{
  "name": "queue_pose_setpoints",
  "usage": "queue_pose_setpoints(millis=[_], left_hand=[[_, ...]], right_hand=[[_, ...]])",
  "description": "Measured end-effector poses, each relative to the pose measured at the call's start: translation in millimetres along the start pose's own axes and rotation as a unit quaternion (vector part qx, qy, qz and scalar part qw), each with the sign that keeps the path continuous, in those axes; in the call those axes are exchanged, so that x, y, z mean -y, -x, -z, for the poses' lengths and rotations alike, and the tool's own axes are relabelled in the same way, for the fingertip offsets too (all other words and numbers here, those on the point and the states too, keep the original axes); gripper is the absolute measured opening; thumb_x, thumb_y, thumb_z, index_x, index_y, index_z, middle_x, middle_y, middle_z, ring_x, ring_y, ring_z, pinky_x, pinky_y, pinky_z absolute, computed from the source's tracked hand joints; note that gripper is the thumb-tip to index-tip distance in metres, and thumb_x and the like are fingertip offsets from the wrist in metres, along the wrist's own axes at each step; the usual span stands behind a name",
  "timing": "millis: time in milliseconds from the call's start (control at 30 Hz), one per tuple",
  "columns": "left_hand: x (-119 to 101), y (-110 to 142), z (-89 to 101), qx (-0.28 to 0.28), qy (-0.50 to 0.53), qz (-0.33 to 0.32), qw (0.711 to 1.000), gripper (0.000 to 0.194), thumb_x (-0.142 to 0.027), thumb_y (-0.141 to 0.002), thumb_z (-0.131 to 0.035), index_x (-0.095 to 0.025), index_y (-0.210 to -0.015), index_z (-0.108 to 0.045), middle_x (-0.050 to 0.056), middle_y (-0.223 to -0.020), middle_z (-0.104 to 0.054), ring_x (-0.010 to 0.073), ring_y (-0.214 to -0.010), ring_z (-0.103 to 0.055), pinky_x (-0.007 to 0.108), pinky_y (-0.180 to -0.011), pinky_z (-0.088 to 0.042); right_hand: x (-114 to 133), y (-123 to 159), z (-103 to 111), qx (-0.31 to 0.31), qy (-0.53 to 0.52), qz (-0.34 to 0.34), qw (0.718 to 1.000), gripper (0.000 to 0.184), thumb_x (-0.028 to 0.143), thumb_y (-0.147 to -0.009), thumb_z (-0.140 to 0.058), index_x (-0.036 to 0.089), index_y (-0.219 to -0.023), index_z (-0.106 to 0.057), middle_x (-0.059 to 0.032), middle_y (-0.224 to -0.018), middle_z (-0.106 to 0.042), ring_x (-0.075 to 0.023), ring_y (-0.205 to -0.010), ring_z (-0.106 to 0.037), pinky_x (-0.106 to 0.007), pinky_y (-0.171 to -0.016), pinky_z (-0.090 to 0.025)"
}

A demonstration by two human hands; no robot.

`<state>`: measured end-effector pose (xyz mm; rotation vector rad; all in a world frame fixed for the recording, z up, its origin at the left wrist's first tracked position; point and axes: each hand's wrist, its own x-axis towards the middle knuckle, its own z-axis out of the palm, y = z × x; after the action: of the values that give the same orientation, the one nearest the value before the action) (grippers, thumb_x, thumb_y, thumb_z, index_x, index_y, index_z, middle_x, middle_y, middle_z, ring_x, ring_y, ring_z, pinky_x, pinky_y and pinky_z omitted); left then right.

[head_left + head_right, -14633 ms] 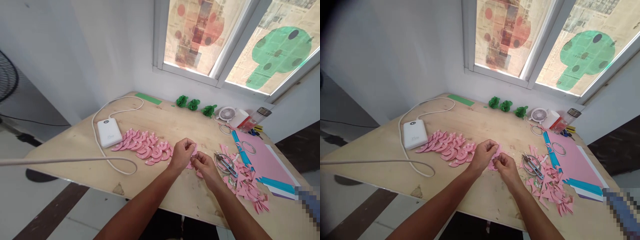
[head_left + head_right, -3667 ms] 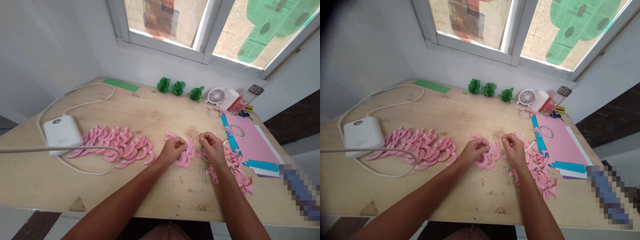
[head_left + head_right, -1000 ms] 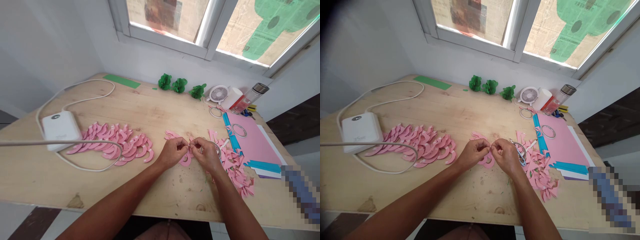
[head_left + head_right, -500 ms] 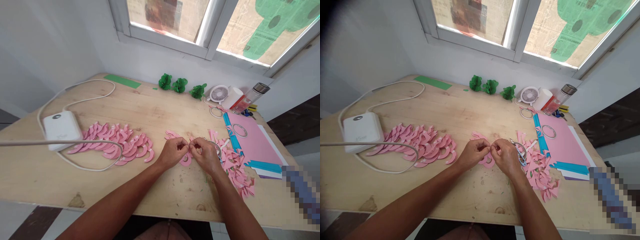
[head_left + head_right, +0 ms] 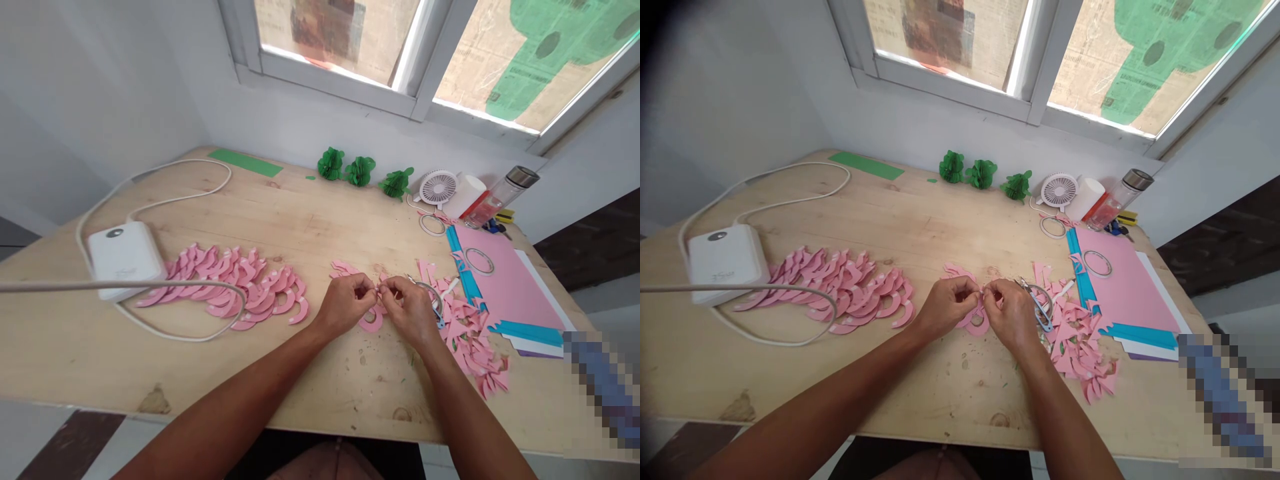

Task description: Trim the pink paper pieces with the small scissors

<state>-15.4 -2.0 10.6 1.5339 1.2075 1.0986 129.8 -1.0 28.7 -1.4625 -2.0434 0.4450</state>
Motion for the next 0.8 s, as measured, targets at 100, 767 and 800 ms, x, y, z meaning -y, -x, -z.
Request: queue_pose_setpoints(millis=[100, 767, 800], left_hand=[[0.1, -0.5, 0.0, 0.001, -0.001, 0.001, 1.000, 0.011, -0.016, -0.068, -0.050, -0.014, -0.061, -0.057, -0.002, -0.057, -0.057, 0.0069, -0.050, -0.046, 0.017, -0.048, -0.036], [2.3, -2.5, -1.8, 0.013, 0.133, 0.076, 0.988, 0.008, -0.019, -0.068, -0.051, -0.013, -0.062, -0.053, -0.005, -0.051, -0.046, 0.0039, -0.041, -0.041, 0.015, -0.038, -0.034], [2.9, -2.6, -2.3, 0.015, 0.147, 0.085, 0.985, 0.009, -0.020, -0.068, -0.052, -0.013, -0.063, -0.053, -0.005, -0.051, -0.046, 0.0037, -0.041, -0.040, 0.015, -0.038, -0.035]], right_hand=[[0.7, -0.2, -0.7, -0.004, 0.003, -0.011, 1.000, 0.016, 0.023, -0.078, -0.048, 0.018, -0.069, -0.060, -0.0006, -0.064, -0.063, -0.0124, -0.056, -0.052, -0.023, -0.054, -0.037], [0.9, -1.6, 5.3, -0.054, -0.009, -0.047, 0.997, 0.016, 0.025, -0.077, -0.048, 0.019, -0.073, -0.062, 0.0002, -0.064, -0.062, -0.0115, -0.053, -0.051, -0.022, -0.051, -0.038], [-0.1, -2.1, 4.9, -0.034, -0.031, -0.054, 0.997, 0.016, 0.026, -0.077, -0.048, 0.018, -0.075, -0.062, 0.0002, -0.065, -0.062, -0.0111, -0.052, -0.050, -0.022, -0.050, -0.038]])
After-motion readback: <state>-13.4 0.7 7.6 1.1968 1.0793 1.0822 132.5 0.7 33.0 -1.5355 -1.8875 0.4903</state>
